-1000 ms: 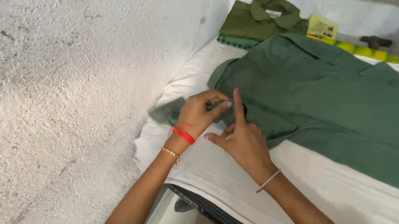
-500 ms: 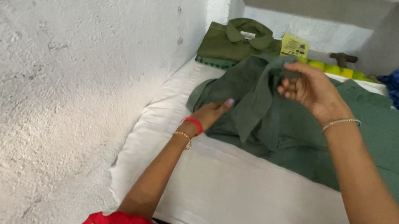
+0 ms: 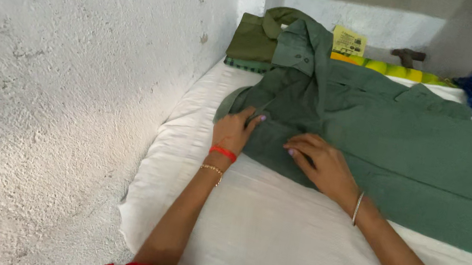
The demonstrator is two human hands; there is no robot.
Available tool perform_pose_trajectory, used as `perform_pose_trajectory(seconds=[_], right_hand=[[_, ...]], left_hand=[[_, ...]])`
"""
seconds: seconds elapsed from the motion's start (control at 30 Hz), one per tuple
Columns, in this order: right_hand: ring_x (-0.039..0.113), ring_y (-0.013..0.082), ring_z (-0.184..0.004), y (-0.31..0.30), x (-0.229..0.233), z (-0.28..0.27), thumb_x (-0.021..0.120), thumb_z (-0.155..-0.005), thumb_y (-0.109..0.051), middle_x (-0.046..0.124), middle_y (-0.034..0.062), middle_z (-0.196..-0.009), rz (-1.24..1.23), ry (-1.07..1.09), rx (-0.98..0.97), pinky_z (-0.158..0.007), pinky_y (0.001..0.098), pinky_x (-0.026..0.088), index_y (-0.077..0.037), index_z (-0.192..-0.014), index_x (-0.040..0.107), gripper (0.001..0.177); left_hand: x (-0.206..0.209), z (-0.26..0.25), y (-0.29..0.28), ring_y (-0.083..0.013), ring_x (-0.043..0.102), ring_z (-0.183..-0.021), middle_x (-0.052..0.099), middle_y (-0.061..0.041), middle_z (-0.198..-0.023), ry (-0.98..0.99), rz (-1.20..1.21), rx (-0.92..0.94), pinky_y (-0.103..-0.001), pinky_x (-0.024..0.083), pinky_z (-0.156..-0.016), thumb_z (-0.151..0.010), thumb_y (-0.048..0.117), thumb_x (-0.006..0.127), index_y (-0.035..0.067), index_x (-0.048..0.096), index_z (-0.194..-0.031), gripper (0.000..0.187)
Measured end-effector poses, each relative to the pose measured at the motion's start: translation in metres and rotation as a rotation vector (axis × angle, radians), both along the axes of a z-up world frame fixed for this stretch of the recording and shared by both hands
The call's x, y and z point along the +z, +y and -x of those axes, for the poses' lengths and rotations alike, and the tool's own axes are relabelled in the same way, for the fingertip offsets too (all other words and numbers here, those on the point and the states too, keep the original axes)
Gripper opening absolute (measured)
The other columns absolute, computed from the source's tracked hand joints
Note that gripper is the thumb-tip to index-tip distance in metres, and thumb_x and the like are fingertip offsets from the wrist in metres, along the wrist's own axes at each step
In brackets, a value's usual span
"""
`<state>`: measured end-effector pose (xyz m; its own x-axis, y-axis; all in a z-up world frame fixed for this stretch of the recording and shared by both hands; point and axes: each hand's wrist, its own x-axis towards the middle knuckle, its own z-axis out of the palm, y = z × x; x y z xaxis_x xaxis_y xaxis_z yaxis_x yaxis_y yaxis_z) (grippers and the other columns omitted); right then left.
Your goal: The person folds a green shirt on a white bedsheet, smoothing and aligning it into a compact rectangle, then places it on a stack of folded clothes. The person then begins folding a blue checkered shirt.
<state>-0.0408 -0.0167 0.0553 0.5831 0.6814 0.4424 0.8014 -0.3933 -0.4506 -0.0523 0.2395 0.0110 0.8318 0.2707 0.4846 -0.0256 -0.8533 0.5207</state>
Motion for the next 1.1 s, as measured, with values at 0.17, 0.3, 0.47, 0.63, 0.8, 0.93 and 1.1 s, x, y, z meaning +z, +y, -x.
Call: perform_pose_trajectory(seconds=[0.17,0.3,0.47,0.63,0.8,0.93,1.1], right_hand=[[0.026,0.0319,-0.151,-0.008,-0.022,0.004,0.055,-0.098,-0.041,0.035,0.0130,-0.162,0.197,-0.222,0.078,-0.120,0.0495,0.022,-0.008,-0.152,0.043,0.065],[0.009,0.0280,-0.156,-0.009,-0.035,-0.002,0.041,-0.101,-0.054,0.017,0.0109,-0.169,0.378,-0.277,0.071,-0.124,0.0482,0.007,-0.010,-0.160,0.027,0.075],[0.006,0.0242,-0.155,-0.006,-0.044,-0.006,0.036,-0.101,-0.059,0.013,0.0093,-0.169,0.516,-0.222,0.042,-0.123,0.0462,0.005,-0.010,-0.160,0.021,0.078],[0.010,0.0236,-0.156,-0.009,-0.046,-0.004,0.034,-0.102,-0.057,0.016,0.0090,-0.170,0.494,-0.220,0.043,-0.124,0.0444,0.008,-0.009,-0.161,0.022,0.076],[0.010,0.0257,-0.157,-0.010,-0.046,-0.006,0.035,-0.104,-0.056,0.017,0.0143,-0.169,0.484,-0.210,0.026,-0.125,0.0435,0.007,0.001,-0.158,0.021,0.079],[0.009,0.0250,-0.156,-0.010,-0.049,-0.009,0.035,-0.103,-0.057,0.016,0.0147,-0.169,0.517,-0.241,0.009,-0.124,0.0425,0.006,0.001,-0.157,0.019,0.080],[0.010,0.0241,-0.156,-0.011,-0.053,-0.009,0.032,-0.104,-0.054,0.016,0.0137,-0.169,0.486,-0.192,0.024,-0.124,0.0427,0.006,0.001,-0.160,0.016,0.080]], left_hand=[[0.001,-0.022,0.012,-0.0423,0.071,-0.076,0.072,-0.021,-0.078,0.166,-0.229,0.009,-0.054,0.055,-0.065,-0.102,0.051,0.054,0.011,0.064,-0.110,0.042],[-0.019,-0.019,0.023,-0.0427,0.072,-0.074,0.072,-0.021,-0.077,0.214,-0.287,0.004,-0.055,0.055,-0.064,-0.102,0.050,0.054,0.011,0.057,-0.114,0.041],[-0.019,-0.006,0.020,-0.0437,0.072,-0.073,0.072,-0.020,-0.076,0.238,-0.257,0.066,-0.056,0.055,-0.062,-0.101,0.045,0.056,0.013,0.052,-0.126,0.041],[-0.003,0.015,0.002,-0.0394,0.064,-0.109,0.068,-0.020,-0.114,0.040,-0.259,0.098,-0.047,0.055,-0.085,-0.095,0.025,0.057,0.009,0.045,-0.144,0.053],[-0.010,0.033,-0.057,-0.0295,0.049,-0.138,0.054,-0.011,-0.144,0.000,-0.386,-0.302,-0.042,0.045,-0.111,-0.096,0.006,0.055,0.012,0.050,-0.141,0.046],[-0.022,0.052,-0.077,-0.0292,0.032,-0.152,0.044,-0.004,-0.157,0.092,-0.320,-0.342,-0.051,0.030,-0.118,-0.093,0.019,0.051,0.017,0.044,-0.151,0.058],[-0.003,0.079,-0.044,-0.0235,0.014,-0.156,0.021,0.006,-0.167,0.519,-0.454,-0.126,-0.069,0.004,-0.116,-0.100,0.057,0.040,0.029,0.027,-0.158,0.065]])
